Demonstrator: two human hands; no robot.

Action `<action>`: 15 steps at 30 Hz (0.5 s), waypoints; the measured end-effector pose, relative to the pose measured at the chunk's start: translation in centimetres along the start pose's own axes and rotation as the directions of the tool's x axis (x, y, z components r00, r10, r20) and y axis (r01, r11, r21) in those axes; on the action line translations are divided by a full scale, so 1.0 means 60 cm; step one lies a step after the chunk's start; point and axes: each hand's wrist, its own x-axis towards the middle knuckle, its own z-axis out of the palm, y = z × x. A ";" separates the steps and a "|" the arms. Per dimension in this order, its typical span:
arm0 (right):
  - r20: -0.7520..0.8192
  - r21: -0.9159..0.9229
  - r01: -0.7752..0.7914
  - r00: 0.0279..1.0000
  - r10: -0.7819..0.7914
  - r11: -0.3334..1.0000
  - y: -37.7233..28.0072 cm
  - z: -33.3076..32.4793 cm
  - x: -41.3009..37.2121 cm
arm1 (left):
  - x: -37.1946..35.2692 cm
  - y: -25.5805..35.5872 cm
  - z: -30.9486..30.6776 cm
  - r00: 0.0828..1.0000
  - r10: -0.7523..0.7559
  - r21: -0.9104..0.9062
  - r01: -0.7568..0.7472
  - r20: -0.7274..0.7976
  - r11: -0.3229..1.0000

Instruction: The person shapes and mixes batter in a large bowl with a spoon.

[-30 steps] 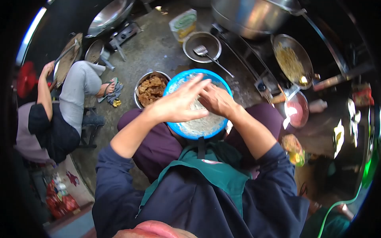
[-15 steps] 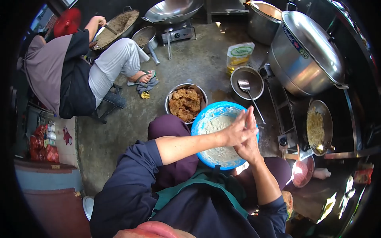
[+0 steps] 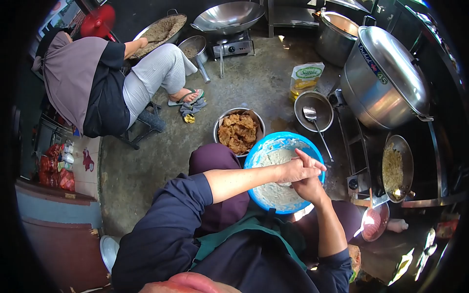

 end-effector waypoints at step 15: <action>-0.020 -0.343 -0.047 0.999 0.042 0.938 -0.008 -0.007 -0.005 | -0.018 0.001 -0.006 0.990 -0.027 0.753 0.122 -0.137 0.647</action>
